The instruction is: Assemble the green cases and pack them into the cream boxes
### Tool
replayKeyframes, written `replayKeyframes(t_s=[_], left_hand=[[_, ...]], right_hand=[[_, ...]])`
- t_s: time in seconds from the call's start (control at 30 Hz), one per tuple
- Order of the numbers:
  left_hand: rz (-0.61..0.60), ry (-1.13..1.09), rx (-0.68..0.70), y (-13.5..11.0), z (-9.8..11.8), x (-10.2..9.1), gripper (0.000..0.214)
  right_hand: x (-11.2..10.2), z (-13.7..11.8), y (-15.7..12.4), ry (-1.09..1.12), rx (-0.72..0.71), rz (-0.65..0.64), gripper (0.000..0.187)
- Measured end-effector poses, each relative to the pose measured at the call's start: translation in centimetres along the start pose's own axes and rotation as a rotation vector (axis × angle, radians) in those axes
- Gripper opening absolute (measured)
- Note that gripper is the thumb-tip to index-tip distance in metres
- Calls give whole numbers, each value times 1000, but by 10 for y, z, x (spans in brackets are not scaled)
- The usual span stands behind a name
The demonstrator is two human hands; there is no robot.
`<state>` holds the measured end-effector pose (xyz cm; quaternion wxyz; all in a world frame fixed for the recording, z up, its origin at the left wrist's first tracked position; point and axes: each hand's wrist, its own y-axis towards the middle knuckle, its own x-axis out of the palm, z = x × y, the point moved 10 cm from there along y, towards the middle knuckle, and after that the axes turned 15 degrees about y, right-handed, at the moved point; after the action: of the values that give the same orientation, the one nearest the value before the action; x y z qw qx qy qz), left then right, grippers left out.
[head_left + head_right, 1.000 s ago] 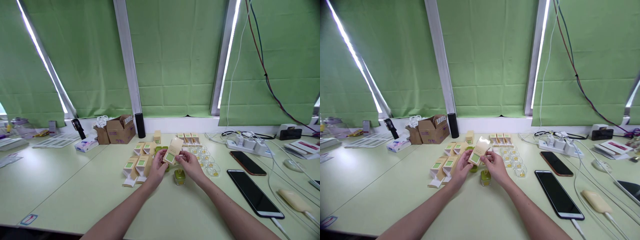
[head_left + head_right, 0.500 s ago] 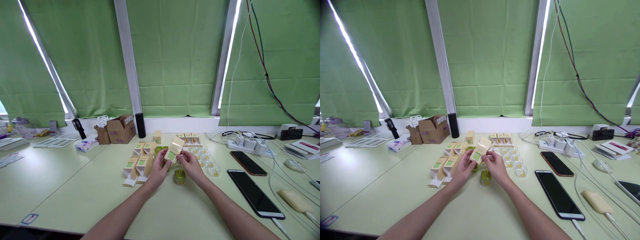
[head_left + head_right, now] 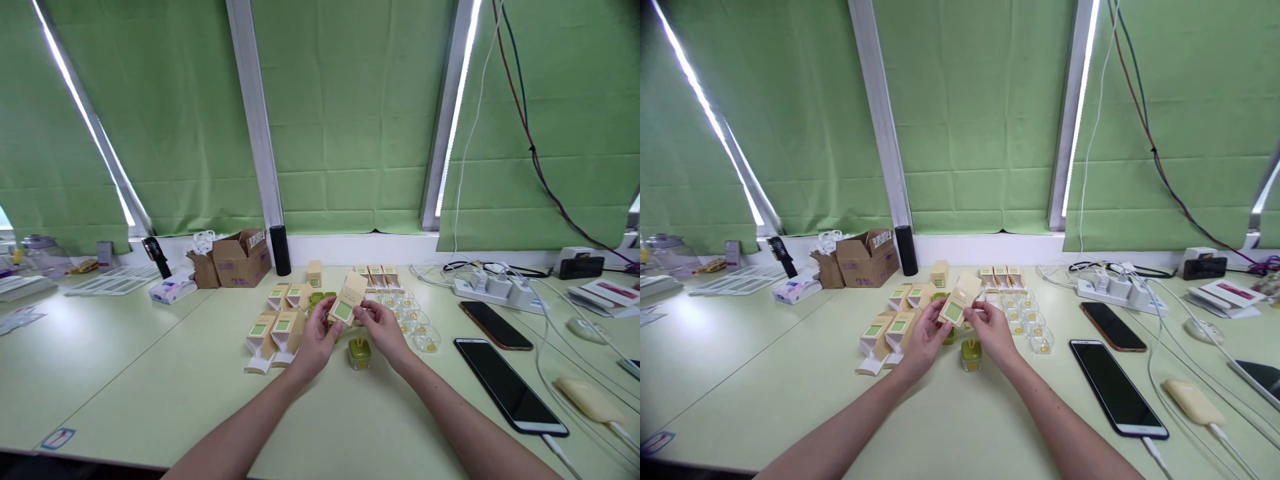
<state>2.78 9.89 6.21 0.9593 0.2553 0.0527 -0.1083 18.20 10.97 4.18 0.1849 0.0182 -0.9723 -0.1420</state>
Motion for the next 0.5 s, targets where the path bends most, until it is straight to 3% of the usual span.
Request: replayKeyframes(t_s=[0.1,0.3,0.5], left_hand=[[-13,-7,1,-3,3,1,53],[-48,-16,-22,-8,5,3,71],[4,79,4,-6,6,-5,72]], right_hand=[[0,-2,1,8,-1,2,59],[-5,-5,2,-7,20,46,68],[-1,-5,0,43,17,47,66]])
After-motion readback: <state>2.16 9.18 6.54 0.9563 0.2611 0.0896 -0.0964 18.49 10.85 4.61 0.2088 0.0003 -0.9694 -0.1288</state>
